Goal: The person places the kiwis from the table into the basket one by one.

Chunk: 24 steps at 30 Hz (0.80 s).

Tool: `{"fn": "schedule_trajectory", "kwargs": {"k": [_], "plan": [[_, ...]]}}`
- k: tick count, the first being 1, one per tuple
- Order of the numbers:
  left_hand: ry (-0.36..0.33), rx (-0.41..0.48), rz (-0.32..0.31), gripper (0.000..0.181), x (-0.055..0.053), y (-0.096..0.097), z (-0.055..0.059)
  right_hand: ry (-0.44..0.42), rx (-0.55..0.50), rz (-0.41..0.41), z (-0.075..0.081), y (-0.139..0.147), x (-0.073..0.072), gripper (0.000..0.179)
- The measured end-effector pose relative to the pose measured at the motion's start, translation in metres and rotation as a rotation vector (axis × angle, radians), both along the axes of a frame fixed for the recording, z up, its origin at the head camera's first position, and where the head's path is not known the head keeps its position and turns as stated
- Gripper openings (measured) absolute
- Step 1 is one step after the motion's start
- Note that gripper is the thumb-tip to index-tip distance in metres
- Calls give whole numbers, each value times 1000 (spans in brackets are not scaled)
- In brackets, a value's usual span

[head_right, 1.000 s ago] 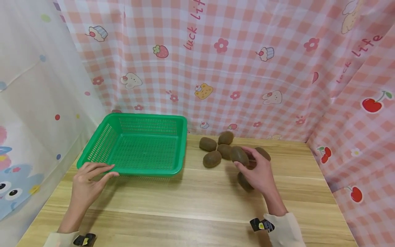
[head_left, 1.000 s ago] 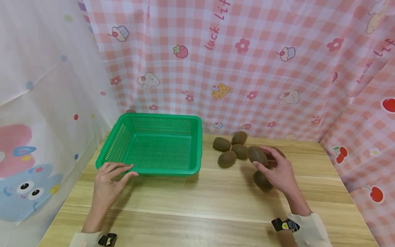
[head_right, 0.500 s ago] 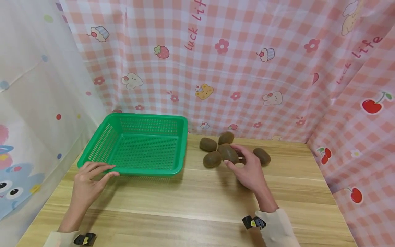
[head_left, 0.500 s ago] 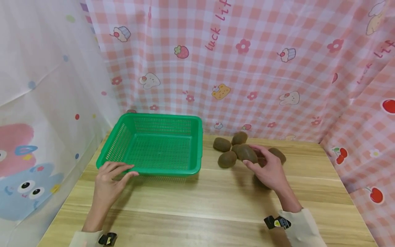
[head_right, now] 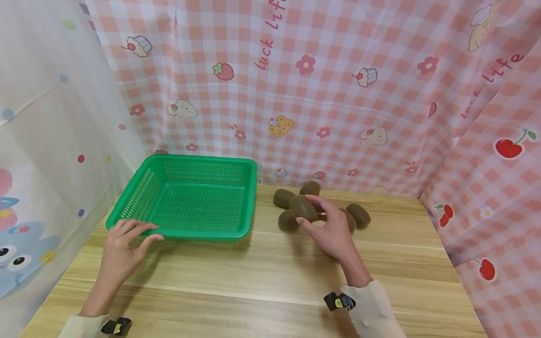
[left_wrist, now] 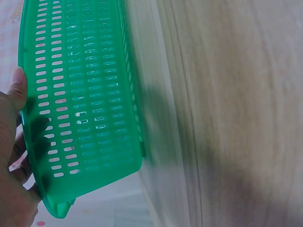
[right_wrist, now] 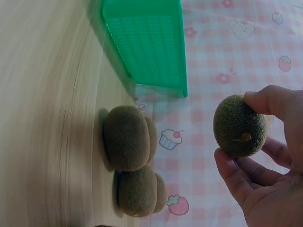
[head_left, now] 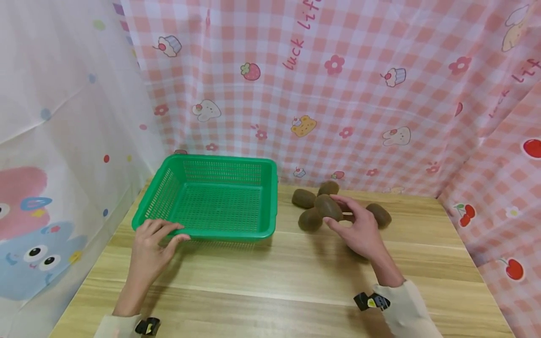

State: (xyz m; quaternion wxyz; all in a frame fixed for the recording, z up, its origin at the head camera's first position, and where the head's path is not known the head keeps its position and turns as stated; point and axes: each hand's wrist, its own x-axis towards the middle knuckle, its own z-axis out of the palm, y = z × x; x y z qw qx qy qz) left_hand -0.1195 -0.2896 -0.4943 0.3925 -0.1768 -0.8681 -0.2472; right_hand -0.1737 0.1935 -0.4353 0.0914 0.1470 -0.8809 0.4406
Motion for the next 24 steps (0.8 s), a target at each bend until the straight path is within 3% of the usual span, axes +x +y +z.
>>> {"fn": "schedule_trajectory", "kwargs": {"k": [15,24], "plan": [[10,10,-3,59,2,3,-1,-33,1,64,13,-26,-7,55],[-23,17,-9,38,1,1,0,-44,0,101,19,-39,-9,55]]}}
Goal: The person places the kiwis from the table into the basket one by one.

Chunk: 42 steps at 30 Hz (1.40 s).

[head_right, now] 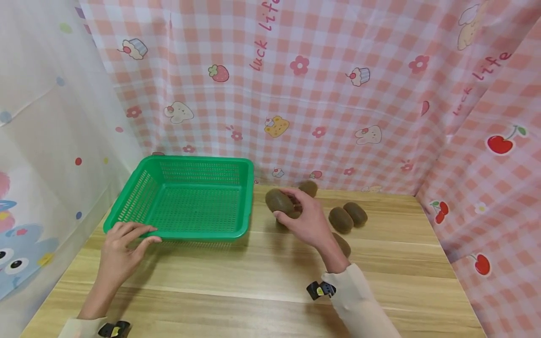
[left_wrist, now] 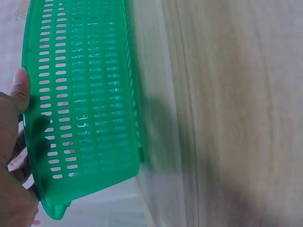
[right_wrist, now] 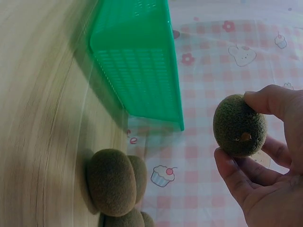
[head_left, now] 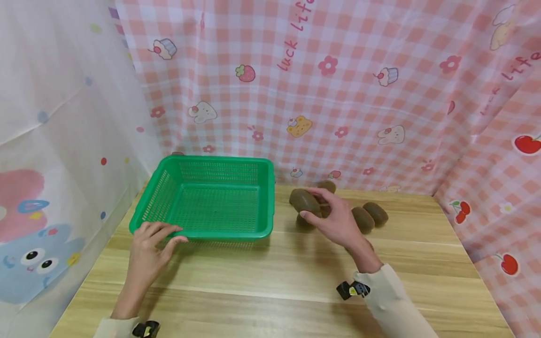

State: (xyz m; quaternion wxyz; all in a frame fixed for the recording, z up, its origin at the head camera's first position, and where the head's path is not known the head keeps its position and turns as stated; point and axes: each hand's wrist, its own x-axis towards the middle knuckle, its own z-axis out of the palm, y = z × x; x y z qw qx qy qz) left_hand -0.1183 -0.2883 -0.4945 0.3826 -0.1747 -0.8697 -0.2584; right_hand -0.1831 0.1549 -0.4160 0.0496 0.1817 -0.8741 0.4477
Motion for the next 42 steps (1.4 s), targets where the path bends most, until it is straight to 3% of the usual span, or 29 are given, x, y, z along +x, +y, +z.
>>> {"fn": "schedule_trajectory", "kwargs": {"k": [10,15,18,25,31,42], "plan": [[-67,-27,-23,31,-1,-3,7,29,-14,41,-1,-11,-5,52],[4,-59,-84,25,-4,-7,11,28,-23,48,0,-18,-5,51],[29,-80,-103,35,-7,-10,13,34,-27,55,0,-22,-4,51],[16,-117,-44,49,0,-7,16,38,-46,101,1,-38,-7,51],[-2,-127,2,28,2,-2,16,6,-40,154,2,-49,-11,51],[1,-72,5,27,-1,2,11,-1,72,216,10,-70,-19,52]]}}
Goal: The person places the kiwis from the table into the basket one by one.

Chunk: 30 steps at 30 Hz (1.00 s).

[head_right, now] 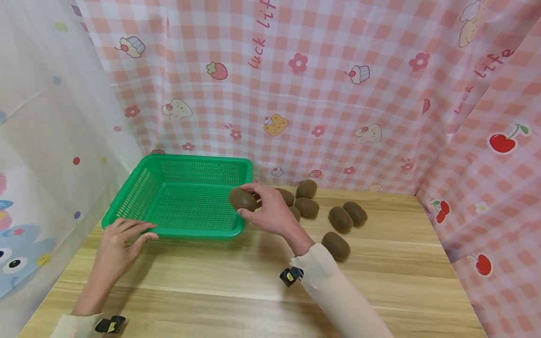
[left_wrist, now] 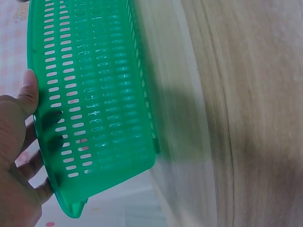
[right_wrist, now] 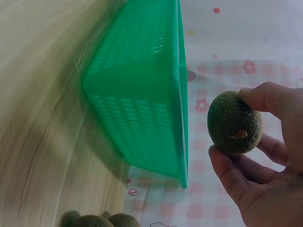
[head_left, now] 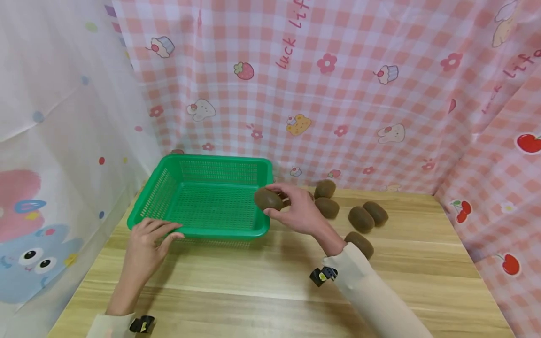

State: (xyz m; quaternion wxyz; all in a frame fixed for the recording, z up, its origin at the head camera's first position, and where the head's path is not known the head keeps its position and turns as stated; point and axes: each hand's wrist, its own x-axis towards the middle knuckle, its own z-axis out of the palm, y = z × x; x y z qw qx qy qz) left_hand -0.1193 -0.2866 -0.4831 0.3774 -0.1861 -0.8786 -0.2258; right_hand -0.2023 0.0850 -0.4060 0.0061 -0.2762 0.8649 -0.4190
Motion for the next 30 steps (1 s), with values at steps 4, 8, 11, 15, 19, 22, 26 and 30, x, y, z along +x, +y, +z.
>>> {"fn": "schedule_trajectory", "kwargs": {"k": [4,8,11,15,19,22,26,30], "plan": [[-7,11,0,29,-1,1,0,-27,19,24,1,-6,-1,53],[-3,19,0,27,-1,2,-1,-52,26,45,0,-12,-2,54],[-11,20,4,26,-1,1,-2,-55,37,60,-2,-15,-2,53],[-36,20,12,28,0,0,-2,-56,63,80,-5,-18,-2,52],[-57,18,18,31,1,-1,-3,-68,74,83,-6,-21,-1,48],[-65,17,21,32,1,-1,-3,-78,68,74,-4,-21,0,43],[-71,19,19,31,1,-2,-2,-76,78,60,-2,-19,2,42],[-77,19,18,31,1,-3,-1,-68,110,62,1,-16,3,47]]}}
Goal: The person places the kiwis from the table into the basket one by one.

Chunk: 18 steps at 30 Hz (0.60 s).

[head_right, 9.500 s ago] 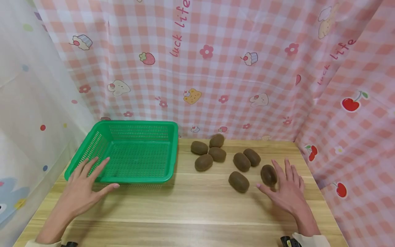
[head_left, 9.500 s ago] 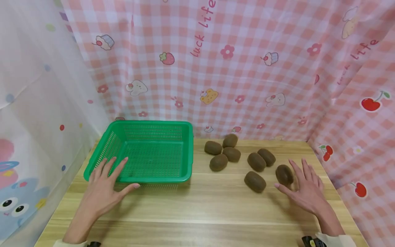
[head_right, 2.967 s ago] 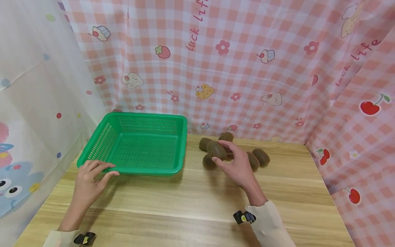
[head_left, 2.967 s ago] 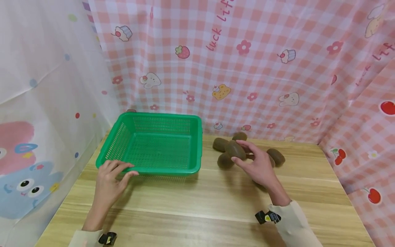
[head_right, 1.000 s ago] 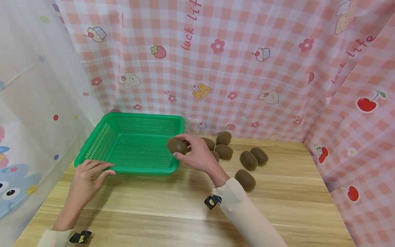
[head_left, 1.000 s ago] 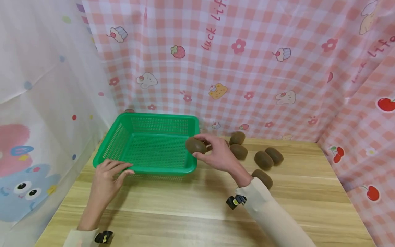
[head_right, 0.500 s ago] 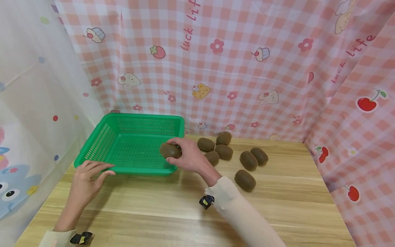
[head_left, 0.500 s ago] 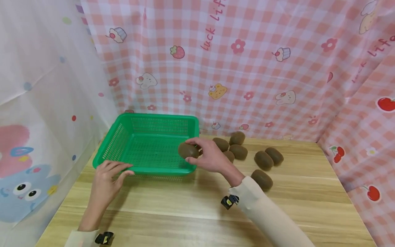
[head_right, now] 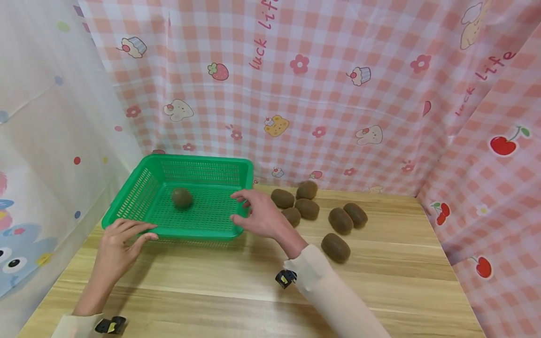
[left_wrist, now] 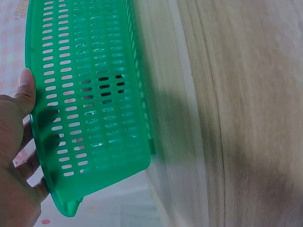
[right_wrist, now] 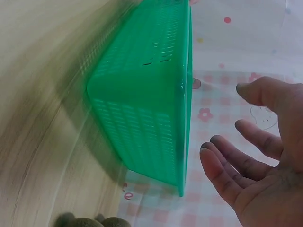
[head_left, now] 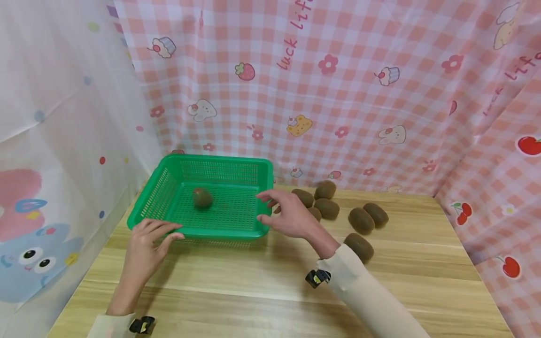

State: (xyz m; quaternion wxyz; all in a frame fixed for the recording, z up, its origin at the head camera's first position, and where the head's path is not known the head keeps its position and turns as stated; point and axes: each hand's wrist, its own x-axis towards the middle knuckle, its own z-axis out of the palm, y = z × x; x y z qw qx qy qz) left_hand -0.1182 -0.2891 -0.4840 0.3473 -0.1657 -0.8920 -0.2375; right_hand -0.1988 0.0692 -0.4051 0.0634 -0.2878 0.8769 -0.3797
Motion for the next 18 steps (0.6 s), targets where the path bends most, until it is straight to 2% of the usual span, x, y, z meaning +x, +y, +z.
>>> {"fn": "schedule_trajectory", "kwargs": {"k": [8,18], "plan": [[15,1,-1,32,-1,-1,-2,54,69,-29,2,7,7,62],[22,-2,-4,31,-1,0,-1,159,82,-46,-2,16,15,75]]}}
